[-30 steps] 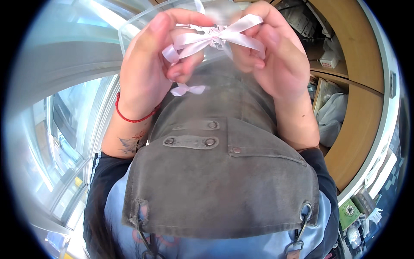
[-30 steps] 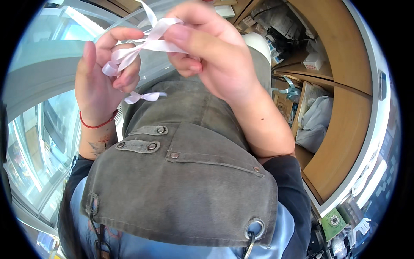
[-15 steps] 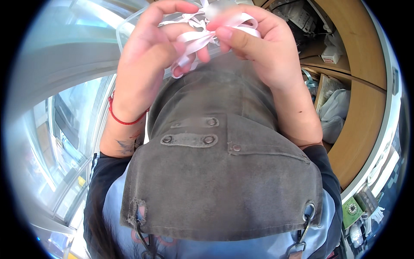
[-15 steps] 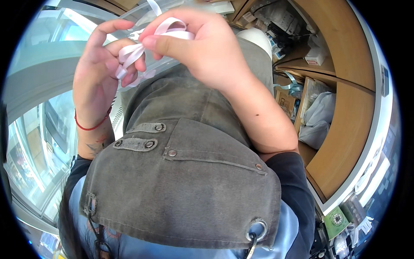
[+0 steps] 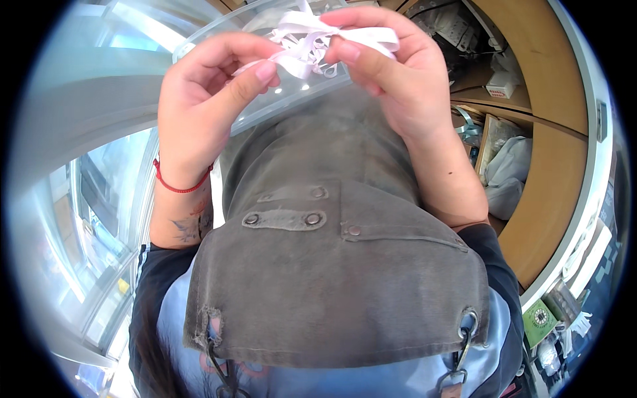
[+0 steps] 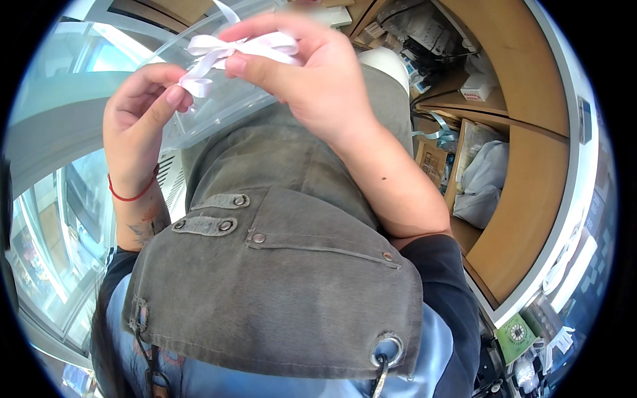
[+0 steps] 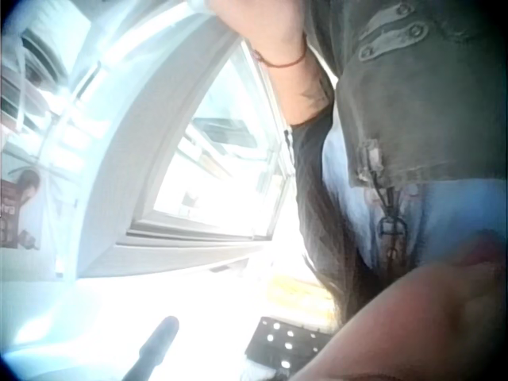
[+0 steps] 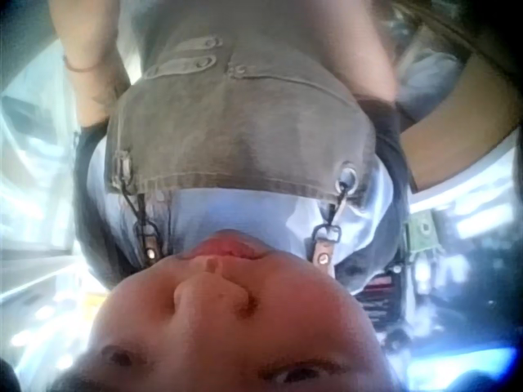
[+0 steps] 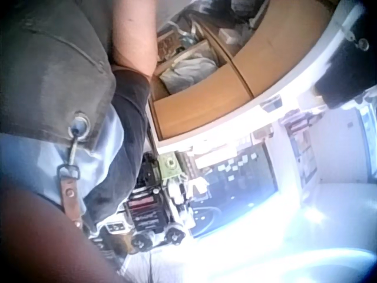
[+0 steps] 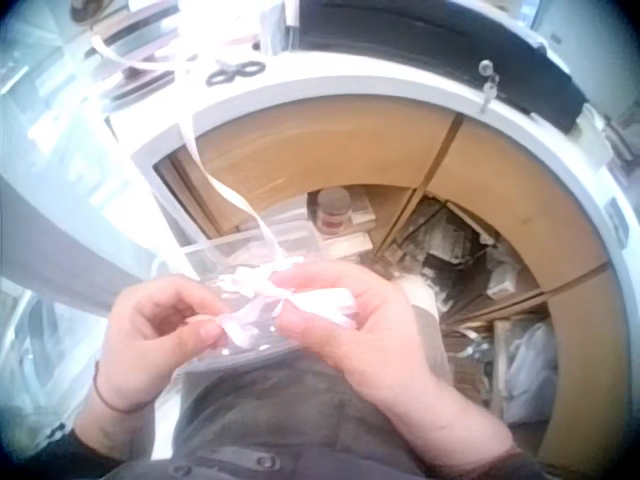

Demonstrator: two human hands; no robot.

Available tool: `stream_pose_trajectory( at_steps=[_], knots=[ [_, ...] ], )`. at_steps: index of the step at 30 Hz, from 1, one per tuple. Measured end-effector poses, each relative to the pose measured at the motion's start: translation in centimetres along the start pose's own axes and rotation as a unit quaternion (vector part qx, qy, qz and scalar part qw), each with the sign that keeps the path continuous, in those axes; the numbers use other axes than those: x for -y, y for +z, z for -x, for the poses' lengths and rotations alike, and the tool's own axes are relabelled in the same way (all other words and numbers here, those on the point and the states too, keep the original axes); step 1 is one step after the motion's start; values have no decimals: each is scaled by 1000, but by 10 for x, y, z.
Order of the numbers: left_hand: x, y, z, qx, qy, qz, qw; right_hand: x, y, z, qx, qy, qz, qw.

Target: The person cuts a white ribbon into short pieces using scissors and then ties each piece into a small bow by hand. The finished bows are placed into a clear plastic container on the counter.

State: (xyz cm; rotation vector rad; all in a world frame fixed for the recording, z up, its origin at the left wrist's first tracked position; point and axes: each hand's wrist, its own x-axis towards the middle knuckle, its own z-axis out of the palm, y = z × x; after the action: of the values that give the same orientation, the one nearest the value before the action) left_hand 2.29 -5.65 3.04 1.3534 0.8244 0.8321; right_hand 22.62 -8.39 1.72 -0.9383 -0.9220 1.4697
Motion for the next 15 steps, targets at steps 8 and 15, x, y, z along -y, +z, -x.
stream_pose_trajectory(
  at_steps=[8,15],
  knots=[
    [1,7,3,-26,59,-99,993,-7,-2,0,-18,-30,41,999],
    [0,3,11,-29,78,-111,990,-13,-16,1,-17,-86,63,994]
  ],
)
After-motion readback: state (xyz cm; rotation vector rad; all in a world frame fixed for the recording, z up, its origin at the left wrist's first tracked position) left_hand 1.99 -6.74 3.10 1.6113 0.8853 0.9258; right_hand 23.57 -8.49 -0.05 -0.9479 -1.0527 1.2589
